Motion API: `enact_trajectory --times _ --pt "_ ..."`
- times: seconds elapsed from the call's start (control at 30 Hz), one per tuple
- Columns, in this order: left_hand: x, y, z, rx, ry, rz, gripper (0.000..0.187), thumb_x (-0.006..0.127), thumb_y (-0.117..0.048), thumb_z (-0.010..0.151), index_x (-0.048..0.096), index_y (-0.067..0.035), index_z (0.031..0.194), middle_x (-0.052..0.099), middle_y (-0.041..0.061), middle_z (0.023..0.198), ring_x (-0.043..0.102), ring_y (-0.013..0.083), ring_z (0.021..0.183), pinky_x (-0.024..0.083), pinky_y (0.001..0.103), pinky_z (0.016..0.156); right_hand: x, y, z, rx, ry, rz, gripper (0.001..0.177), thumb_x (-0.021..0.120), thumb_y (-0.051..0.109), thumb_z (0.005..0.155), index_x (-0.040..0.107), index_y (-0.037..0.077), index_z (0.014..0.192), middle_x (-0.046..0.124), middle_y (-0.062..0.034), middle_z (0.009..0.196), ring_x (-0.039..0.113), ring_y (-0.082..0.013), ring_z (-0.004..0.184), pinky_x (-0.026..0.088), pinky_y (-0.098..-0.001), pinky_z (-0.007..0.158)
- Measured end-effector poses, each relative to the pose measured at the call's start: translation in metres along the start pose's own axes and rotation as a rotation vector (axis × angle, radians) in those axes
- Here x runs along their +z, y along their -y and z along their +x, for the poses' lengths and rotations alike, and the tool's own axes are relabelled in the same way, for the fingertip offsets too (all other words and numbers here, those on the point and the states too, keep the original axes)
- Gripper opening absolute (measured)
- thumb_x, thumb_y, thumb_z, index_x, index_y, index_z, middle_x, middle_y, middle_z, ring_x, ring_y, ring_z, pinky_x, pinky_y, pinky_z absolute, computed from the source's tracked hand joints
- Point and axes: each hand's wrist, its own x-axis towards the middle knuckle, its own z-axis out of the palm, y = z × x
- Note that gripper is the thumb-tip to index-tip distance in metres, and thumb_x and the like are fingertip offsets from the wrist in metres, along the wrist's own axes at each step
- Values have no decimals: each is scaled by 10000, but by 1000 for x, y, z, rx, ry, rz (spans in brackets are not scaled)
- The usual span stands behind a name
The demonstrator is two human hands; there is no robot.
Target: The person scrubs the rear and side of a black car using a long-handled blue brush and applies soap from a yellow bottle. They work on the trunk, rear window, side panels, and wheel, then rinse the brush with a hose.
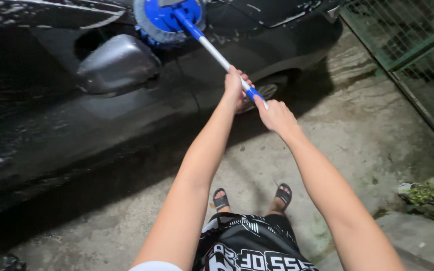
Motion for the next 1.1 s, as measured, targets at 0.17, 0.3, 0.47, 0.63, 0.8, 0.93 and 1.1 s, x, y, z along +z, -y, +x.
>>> enact_trajectory --times 0.17,0.3,0.47,0.63,0.8,0.93,1.1 --pt "38 15 0 204 -180 30 344 372 -448 1045 452 -116 1086 542 75 748 480 173 489 439 334 411 -18 -45 40 -163 188 155 661 440 620 1033 705 14 1010 673 -236 887 650 -463 872 528 -552 763" --pt "46 83 8 205 -146 -55 391 366 -528 1060 432 -143 1032 465 32 683 399 126 436 370 308 369 8 -134 70 -9 464 451 526 484 552 1027 568 38 946 584 -102 687 603 -324 635 499 -501 607" --pt "70 186 37 134 -93 122 405 329 -548 1063 386 -154 991 475 65 629 447 169 404 415 335 352 36 -243 81 -361 74 265 528 490 515 1027 663 18 994 708 -230 871 693 -429 845 536 -506 740" --pt "91 256 63 -86 -124 215 379 296 -530 1064 367 -161 1016 478 57 649 467 163 429 465 342 383 35 -296 71 -56 49 111 527 470 533 1018 654 46 1096 688 -356 960 646 -542 994 507 -606 846" --pt "96 242 83 139 -105 178 385 320 -519 1063 374 -141 1016 469 53 637 448 161 419 442 355 372 24 -277 92 -147 -4 116 535 478 526 1016 625 17 1096 666 -387 950 628 -575 959 517 -624 816" --pt "59 213 82 186 -108 96 423 342 -535 1092 426 -127 1018 470 25 642 431 129 434 426 306 386 49 -248 95 -180 23 143 526 487 527 1037 612 16 1063 692 -355 906 684 -535 916 549 -606 769" --pt "21 224 62 247 -142 73 385 317 -533 1085 389 -161 1013 402 18 605 406 131 422 410 313 366 73 -252 80 -306 40 126 448 523 493 1011 580 50 1050 690 -342 870 652 -559 867 522 -628 738"
